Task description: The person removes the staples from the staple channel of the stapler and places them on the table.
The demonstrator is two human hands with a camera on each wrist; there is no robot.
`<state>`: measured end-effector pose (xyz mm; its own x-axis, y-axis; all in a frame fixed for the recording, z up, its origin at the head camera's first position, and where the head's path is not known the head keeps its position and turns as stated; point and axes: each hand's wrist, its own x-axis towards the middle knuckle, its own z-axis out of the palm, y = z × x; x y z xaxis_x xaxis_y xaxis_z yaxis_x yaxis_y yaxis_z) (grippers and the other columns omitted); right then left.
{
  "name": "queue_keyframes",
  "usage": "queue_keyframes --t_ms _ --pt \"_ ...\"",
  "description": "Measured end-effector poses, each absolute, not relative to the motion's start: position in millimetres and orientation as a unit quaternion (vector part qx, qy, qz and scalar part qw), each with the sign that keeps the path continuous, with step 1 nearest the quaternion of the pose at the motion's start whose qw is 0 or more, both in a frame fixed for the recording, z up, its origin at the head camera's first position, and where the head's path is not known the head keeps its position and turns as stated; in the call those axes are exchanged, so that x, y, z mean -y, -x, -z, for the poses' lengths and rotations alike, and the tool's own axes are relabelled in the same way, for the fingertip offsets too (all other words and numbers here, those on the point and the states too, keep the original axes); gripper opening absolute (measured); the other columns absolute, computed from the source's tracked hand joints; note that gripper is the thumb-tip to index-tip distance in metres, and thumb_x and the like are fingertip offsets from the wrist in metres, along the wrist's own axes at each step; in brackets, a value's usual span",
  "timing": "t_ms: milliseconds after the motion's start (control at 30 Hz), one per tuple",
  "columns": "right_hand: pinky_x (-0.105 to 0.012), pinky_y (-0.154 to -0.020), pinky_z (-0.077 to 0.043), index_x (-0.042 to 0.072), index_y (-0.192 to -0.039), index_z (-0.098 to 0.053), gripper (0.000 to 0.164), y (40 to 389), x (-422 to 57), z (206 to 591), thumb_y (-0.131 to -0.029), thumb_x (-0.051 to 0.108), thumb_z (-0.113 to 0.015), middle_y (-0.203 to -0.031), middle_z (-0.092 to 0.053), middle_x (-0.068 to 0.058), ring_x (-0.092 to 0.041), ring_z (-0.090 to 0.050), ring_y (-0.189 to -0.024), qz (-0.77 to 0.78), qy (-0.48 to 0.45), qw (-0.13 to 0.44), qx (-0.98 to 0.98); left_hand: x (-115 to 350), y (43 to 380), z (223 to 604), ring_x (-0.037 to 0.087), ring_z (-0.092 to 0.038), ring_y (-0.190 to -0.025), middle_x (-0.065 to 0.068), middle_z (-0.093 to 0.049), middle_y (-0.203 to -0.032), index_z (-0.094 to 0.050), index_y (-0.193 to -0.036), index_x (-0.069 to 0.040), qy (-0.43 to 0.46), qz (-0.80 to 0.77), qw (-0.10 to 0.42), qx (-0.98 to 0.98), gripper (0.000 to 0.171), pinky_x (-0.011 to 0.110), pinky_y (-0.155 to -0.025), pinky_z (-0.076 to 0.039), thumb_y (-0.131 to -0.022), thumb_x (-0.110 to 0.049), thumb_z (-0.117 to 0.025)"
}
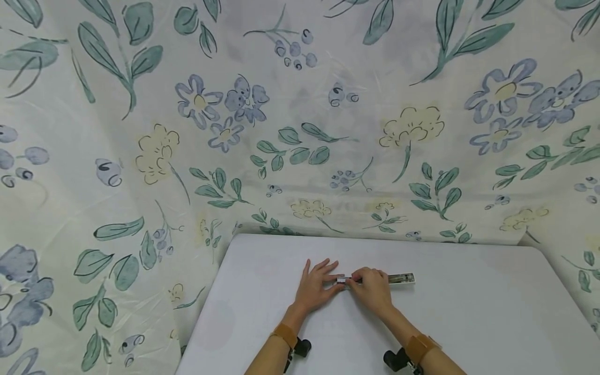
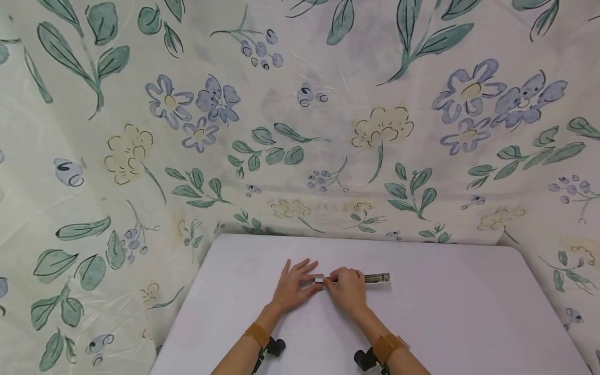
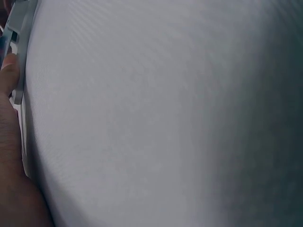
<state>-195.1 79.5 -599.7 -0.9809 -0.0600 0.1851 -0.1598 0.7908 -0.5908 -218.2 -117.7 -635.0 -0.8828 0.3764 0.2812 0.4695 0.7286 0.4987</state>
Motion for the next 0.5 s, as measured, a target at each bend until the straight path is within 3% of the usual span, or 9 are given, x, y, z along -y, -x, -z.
queue_keyframes --t_ms 233,500 --pt "-0.074 -0.120 -0.040 0.006 -0.091 -0.084 0.011 195.3 -74.5 598.1 -0.091 0.017 -0.087 -0.095 -0.085 -0.008 -0.034 -0.079 -0.104 -0.351 -0.055 0.082 0.931 118.9 219.0 637.1 0.030 -0.058 -0.152 0.002 -0.069 -0.152 -0.084 -0.122 -0.022 0.229 0.289 0.082 0.926 0.034 0.078 -0.130 -0.025 -0.095 -0.042 -0.082" --pt "-0.069 -0.116 -0.049 0.009 -0.083 -0.084 0.017 190.9 -72.4 599.8 -0.087 0.025 -0.091 -0.099 -0.085 -0.006 -0.032 -0.079 -0.102 -0.254 -0.045 0.130 0.957 118.1 218.9 635.6 0.030 -0.058 -0.151 0.001 -0.069 -0.152 -0.084 -0.122 -0.023 0.230 0.284 0.082 0.927 0.035 0.078 -0.129 -0.027 -0.095 -0.044 -0.082"
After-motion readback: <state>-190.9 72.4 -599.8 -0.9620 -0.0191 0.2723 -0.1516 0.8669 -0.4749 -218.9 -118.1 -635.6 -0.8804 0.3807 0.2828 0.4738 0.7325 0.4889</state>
